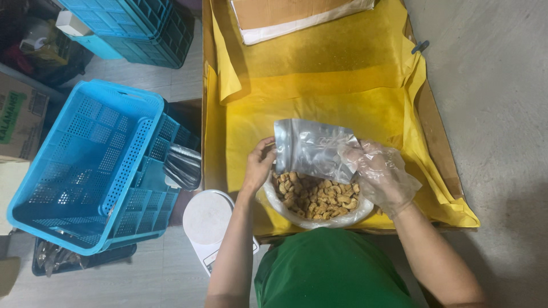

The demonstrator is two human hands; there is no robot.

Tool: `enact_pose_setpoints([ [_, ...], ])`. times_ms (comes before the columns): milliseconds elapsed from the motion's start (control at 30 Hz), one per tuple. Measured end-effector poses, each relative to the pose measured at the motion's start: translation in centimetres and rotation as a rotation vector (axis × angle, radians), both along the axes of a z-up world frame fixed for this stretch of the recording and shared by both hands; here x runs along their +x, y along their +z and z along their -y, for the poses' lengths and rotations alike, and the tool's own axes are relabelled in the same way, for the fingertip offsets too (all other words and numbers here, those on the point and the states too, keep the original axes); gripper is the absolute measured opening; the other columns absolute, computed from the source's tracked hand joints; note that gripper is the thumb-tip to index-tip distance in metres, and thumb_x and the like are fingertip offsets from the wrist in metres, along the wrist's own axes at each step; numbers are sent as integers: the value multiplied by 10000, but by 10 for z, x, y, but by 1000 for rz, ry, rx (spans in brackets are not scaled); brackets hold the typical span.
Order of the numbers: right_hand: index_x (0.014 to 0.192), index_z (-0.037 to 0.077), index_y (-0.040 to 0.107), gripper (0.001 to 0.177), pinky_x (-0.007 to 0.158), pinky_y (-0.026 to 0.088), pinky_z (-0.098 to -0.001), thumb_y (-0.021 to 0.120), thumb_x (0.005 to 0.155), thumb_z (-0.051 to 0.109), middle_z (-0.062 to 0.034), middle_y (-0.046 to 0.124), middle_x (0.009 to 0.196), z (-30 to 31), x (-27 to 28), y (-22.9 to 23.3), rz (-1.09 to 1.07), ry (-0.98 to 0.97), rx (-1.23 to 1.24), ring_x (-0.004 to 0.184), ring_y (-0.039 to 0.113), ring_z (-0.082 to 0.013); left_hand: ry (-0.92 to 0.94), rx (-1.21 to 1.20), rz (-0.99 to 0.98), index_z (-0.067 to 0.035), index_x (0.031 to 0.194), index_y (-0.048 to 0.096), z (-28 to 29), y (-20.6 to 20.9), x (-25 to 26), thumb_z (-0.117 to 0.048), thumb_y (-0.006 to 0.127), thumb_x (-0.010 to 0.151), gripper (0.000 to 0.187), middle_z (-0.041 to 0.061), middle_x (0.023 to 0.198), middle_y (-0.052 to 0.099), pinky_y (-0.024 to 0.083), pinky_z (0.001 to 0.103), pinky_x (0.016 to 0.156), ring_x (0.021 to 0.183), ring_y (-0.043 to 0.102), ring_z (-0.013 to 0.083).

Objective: The person scoops snack pieces from a large bag into small clear pouches, weighs each pouch on a digital scale, and places the filled pouches into a blue basket. The process repeats with multiple pouches.

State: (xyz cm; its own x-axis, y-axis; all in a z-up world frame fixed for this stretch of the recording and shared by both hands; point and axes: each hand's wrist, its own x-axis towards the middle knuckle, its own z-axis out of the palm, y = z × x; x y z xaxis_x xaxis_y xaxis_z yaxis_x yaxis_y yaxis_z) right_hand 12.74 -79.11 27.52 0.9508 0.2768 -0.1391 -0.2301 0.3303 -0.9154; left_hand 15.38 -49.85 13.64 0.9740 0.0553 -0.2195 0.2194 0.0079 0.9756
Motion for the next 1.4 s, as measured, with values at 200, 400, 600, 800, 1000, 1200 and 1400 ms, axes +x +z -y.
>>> enact_pose_setpoints([
  [200,1230,-21,690,414,881,556,-276,670,923,257,-163,729,1181,1,4,6,-35,-60,-363,1041,693,-191,97,-236,-33,-33,1343,615,-8,-8,-2,-257,609,987,420,70,1058,748,606,292,798,881,704,158],
  [400,1395,-20,594,467,975,574,-344,635,986,201,-172,675,1279,2,-11,-32,248,201,243,1126,670,-221,262,249,17,-26,1228,709,8,-39,12,-239,750,917,379,135,1006,780,566,308,799,873,721,189],
  [600,1299,-23,637,369,924,574,-313,643,968,140,-141,700,1186,-4,-2,-42,-60,-25,88,1054,683,-193,366,346,78,-41,1201,730,27,-20,12,-228,734,897,357,173,1068,783,575,341,819,917,747,228],
  [800,1203,-25,681,275,873,574,-282,652,950,79,-110,725,1092,-8,0,-34,-122,-55,102,982,696,-165,454,487,270,-13,1125,755,42,-11,7,-195,729,916,279,205,1142,747,571,387,904,1015,733,293],
  [1000,1254,-33,654,279,806,485,-342,619,1002,83,-139,708,1137,-6,0,-41,-79,-35,-113,925,612,-171,451,643,289,-5,1006,737,41,-20,6,-254,736,909,267,199,1000,729,542,438,861,933,695,317],
  [1200,1319,-40,599,415,819,581,-257,528,1029,248,-258,675,1334,31,-1,-57,-389,130,717,998,692,-194,194,392,-35,-104,1101,722,15,-27,14,-378,619,983,315,65,973,680,569,377,784,818,661,189],
  [1400,1256,-35,510,373,1020,564,-337,422,1075,278,-232,569,1425,57,25,-65,-415,20,311,1254,664,-274,-15,-15,-84,-38,1082,751,-20,-43,5,-420,576,1032,423,41,939,741,472,307,927,893,623,140],
])
